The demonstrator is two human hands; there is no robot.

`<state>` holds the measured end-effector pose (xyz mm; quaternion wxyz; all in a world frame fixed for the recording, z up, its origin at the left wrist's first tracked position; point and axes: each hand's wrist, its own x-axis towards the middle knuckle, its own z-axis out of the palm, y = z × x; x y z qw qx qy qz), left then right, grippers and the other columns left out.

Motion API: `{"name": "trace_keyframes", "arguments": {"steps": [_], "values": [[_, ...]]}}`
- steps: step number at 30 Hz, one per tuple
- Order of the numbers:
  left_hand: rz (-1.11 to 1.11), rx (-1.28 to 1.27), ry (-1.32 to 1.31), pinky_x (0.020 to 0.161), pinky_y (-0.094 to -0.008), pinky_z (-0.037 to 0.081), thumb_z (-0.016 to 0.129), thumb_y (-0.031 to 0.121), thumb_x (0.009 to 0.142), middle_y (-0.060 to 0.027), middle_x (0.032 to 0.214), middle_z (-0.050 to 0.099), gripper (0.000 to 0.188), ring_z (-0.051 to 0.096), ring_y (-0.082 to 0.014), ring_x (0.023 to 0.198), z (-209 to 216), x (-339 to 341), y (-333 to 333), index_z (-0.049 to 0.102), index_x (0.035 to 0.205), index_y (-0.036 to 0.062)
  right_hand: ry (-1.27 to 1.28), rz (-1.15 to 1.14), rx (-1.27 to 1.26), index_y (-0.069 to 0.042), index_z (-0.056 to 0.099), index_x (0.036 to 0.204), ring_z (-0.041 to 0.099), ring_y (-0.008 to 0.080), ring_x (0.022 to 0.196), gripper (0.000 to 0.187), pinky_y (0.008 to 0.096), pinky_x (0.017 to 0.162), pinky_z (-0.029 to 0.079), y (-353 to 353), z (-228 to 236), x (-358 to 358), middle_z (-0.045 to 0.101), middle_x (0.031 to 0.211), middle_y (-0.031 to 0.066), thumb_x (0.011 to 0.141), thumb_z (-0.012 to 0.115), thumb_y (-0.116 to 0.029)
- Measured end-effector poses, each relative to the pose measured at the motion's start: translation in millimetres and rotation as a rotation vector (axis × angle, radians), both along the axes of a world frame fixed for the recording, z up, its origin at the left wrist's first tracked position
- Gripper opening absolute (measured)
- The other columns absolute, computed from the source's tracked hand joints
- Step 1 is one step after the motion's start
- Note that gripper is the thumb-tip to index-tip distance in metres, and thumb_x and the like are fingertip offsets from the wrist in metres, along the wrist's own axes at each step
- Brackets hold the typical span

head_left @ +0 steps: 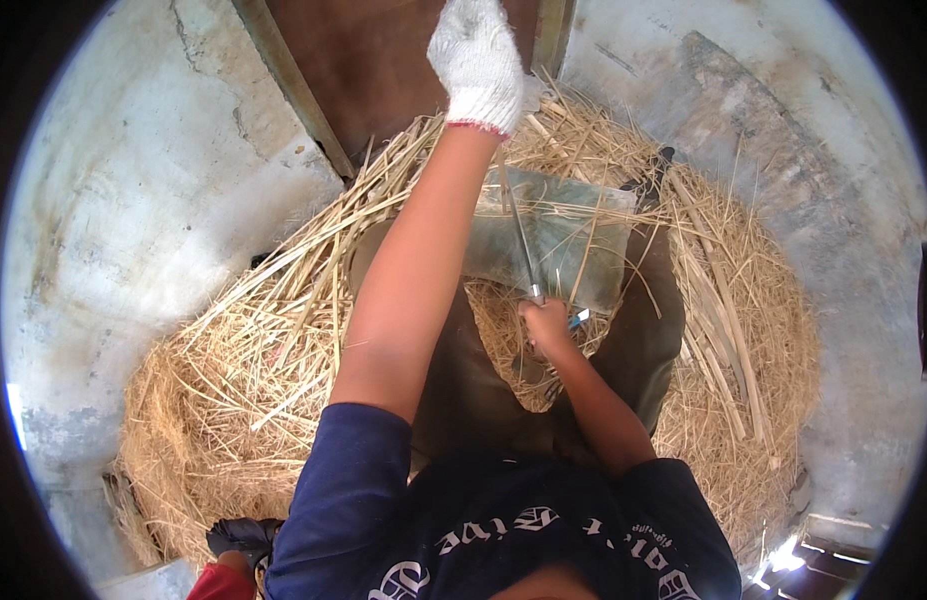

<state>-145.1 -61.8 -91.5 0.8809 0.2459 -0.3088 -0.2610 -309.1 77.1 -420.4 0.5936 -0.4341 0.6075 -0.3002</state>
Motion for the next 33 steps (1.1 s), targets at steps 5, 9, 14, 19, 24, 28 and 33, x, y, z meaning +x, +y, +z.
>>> {"name": "trace_keyframes", "arguments": {"steps": [5,9,14,19,24,28,33], "values": [[-0.035,-0.029,0.003,0.05,-0.022,0.031,0.062,0.026,0.106,0.0098,0.071,0.047,0.022,0.04,-0.001,0.058,0,10,9,0.061,0.086,0.0169,-0.382,-0.1,-0.345,-0.007,0.053,0.069,0.046,0.0125,0.04,0.026,0.0316,0.04,0.035,-5,65,7,0.049,0.052,0.0004,0.09,0.067,-0.008],[-0.067,0.051,0.012,0.051,-0.022,0.032,0.061,0.026,0.107,0.0092,0.071,0.048,0.024,0.041,-0.0016,0.058,-6,8,9,0.059,0.084,0.0166,-0.75,-0.034,-0.405,-0.01,0.048,0.07,0.046,0.0111,0.041,0.03,0.0299,0.04,0.035,-2,39,28,0.05,0.054,-0.0003,0.094,0.063,-0.001],[0.057,0.201,-0.036,0.05,-0.0231,0.038,0.068,0.025,0.103,0.0059,0.073,0.057,0.018,0.048,-0.0024,0.06,-10,7,7,0.066,0.092,0.0106,0.181,0.118,0.068,-0.001,0.06,0.075,0.053,0.0206,0.043,0.014,0.0388,0.042,0.041,-8,-36,14,0.055,0.056,0.0086,0.082,0.068,-0.01],[0.029,0.032,-0.038,0.047,-0.0226,0.036,0.064,0.028,0.104,0.0057,0.068,0.053,0.024,0.047,-0.004,0.054,-6,8,8,0.062,0.087,0.012,0.394,-0.035,-0.382,0.003,0.062,0.069,0.058,0.0245,0.044,0.022,0.043,0.043,0.042,-20,-25,2,0.06,0.056,0.0124,0.08,0.07,-0.015],[-0.018,-0.024,-0.037,0.054,-0.0203,0.037,0.063,0.021,0.106,0.0087,0.074,0.052,0.021,0.046,-0.0015,0.063,-6,4,11,0.062,0.086,0.0154,-0.304,-0.091,-0.326,0.001,0.059,0.069,0.054,0.0222,0.043,0.025,0.0435,0.047,0.043,-37,0,26,0.056,0.055,0.0104,0.083,0.071,-0.016],[0.264,0.126,-0.255,0.06,-0.024,0.041,0.061,0.024,0.107,0.0068,0.074,0.053,0.025,0.048,-0.0048,0.068,-6,-1,11,0.063,0.086,0.0105,-0.04,0.014,-0.385,-0.006,0.059,0.066,0.047,0.0157,0.038,0.026,0.036,0.039,0.036,-20,-35,34,0.053,0.054,0.0039,0.087,0.071,-0.013],[0.232,0.071,-0.158,0.059,-0.0234,0.039,0.06,0.025,0.107,0.0068,0.074,0.052,0.027,0.047,-0.0044,0.067,-2,0,9,0.062,0.084,0.0112,-0.13,-0.017,0.063,-0.007,0.058,0.065,0.047,0.0141,0.039,0.029,0.0326,0.04,0.035,-8,-43,24,0.053,0.054,0.0025,0.089,0.071,-0.013]]}}
